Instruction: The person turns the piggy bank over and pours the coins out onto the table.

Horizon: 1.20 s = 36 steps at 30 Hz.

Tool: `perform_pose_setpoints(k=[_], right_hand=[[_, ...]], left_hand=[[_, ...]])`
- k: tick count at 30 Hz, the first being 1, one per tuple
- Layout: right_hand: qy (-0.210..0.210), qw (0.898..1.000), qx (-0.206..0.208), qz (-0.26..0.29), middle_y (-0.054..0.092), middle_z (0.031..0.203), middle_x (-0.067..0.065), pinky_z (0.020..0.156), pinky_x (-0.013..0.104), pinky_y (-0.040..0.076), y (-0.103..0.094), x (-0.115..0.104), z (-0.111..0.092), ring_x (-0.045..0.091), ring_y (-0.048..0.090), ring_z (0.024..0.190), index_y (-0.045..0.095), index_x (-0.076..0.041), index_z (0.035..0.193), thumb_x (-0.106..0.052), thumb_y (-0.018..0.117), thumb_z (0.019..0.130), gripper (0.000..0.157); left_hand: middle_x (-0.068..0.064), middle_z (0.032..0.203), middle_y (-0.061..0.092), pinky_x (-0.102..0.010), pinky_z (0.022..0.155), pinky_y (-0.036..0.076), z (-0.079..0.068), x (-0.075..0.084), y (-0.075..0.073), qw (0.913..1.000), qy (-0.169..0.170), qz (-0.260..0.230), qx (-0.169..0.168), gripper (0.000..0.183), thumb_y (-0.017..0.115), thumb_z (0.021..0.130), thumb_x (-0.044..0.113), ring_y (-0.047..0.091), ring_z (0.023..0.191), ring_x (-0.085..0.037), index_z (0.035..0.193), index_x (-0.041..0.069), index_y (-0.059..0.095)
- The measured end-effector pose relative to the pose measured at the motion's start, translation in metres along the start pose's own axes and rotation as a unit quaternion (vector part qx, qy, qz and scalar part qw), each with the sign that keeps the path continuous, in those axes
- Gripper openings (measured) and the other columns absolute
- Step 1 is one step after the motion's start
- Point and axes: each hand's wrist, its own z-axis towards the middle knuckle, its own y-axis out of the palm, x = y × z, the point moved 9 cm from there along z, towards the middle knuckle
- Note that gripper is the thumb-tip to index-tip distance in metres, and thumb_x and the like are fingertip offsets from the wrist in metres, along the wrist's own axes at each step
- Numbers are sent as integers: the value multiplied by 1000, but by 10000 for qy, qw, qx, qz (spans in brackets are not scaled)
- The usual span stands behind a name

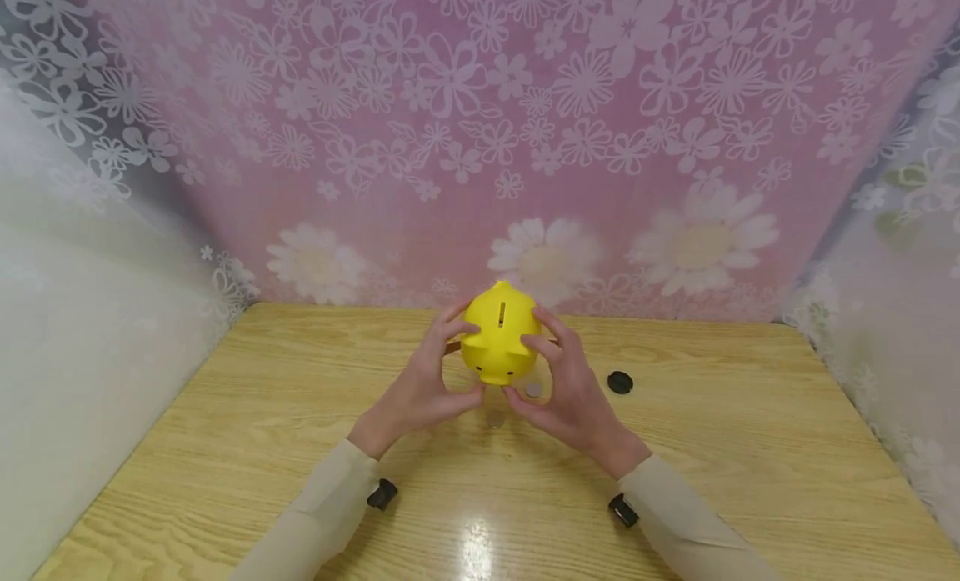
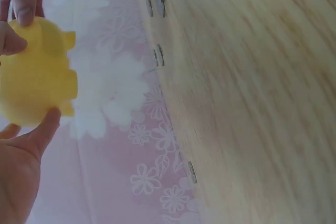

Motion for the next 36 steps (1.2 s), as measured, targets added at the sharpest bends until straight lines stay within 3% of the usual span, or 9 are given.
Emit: perform_pose_setpoints(k=[5, 9, 12, 16, 20, 28, 33, 36], right_hand=[[836, 9953, -74, 493, 46, 150, 28, 104, 16, 48, 0, 13, -5, 33, 48, 140, 44, 9, 141, -48, 70, 93, 79], [1526, 9861, -260, 597, 49, 150, 20, 93, 27, 55, 2, 22, -8, 23, 50, 138, 42, 2, 147, -24, 87, 81, 84], [2123, 9742, -374, 673, 53, 146, 14, 88, 28, 56, 4, 29, -9, 21, 55, 126, 43, -6, 150, -5, 88, 75, 87], [3154, 9418, -633, 975, 58, 140, 10, 82, 27, 57, 10, 41, -13, 22, 57, 112, 42, -19, 153, -13, 80, 88, 75], [3934, 9063, -1007, 1169, 57, 138, 14, 80, 27, 57, 16, 47, -20, 27, 59, 107, 38, -24, 154, -28, 70, 98, 65], [4842, 8541, -1536, 1116, 58, 137, 21, 77, 35, 58, 21, 51, -29, 30, 63, 102, 38, -21, 152, -52, 58, 101, 62], [5358, 8148, -1610, 1521, 58, 137, 23, 76, 42, 62, 25, 51, -33, 27, 68, 98, 37, -18, 152, -58, 55, 101, 68], [5548, 7978, -1670, 1667, 57, 138, 24, 76, 41, 62, 27, 50, -35, 25, 68, 97, 36, -16, 154, -60, 53, 101, 71]], left_hand=[[0, 168, 27, -38, 100, 58, -3, -14, 2, 9951, -802, -568, -114, 83, 78, 84, 14, 53, 137, -26, 154, 24, 35], [3, 163, 35, -40, 90, 61, -4, -22, 5, 9880, -1339, -753, -167, 88, 77, 88, 23, 65, 119, -27, 159, 38, 28], [-3, 158, 42, -36, 83, 62, -7, -27, 7, 9803, -1768, -838, -268, 88, 75, 92, 33, 70, 106, -24, 159, 48, 20], [-12, 149, 52, -27, 76, 61, -10, -34, 11, 9704, -2187, -955, -369, 80, 67, 98, 44, 74, 92, -23, 158, 53, 16], [-14, 143, 59, -26, 73, 60, -13, -39, 16, 9631, -2453, -963, -545, 73, 56, 101, 57, 74, 86, -21, 160, 49, 14], [-11, 134, 65, -30, 80, 59, -17, -47, 24, 9507, -2940, -465, -872, 78, 40, 100, 72, 70, 91, -15, 164, 31, 23], [-8, 121, 69, -31, 78, 58, -19, -50, 27, 9432, -3159, -289, -989, 81, 33, 98, 77, 69, 88, -14, 163, 30, 27], [-7, 117, 70, -30, 76, 56, -20, -51, 29, 9379, -3290, -275, -1065, 82, 31, 97, 79, 67, 89, -13, 162, 30, 29]])
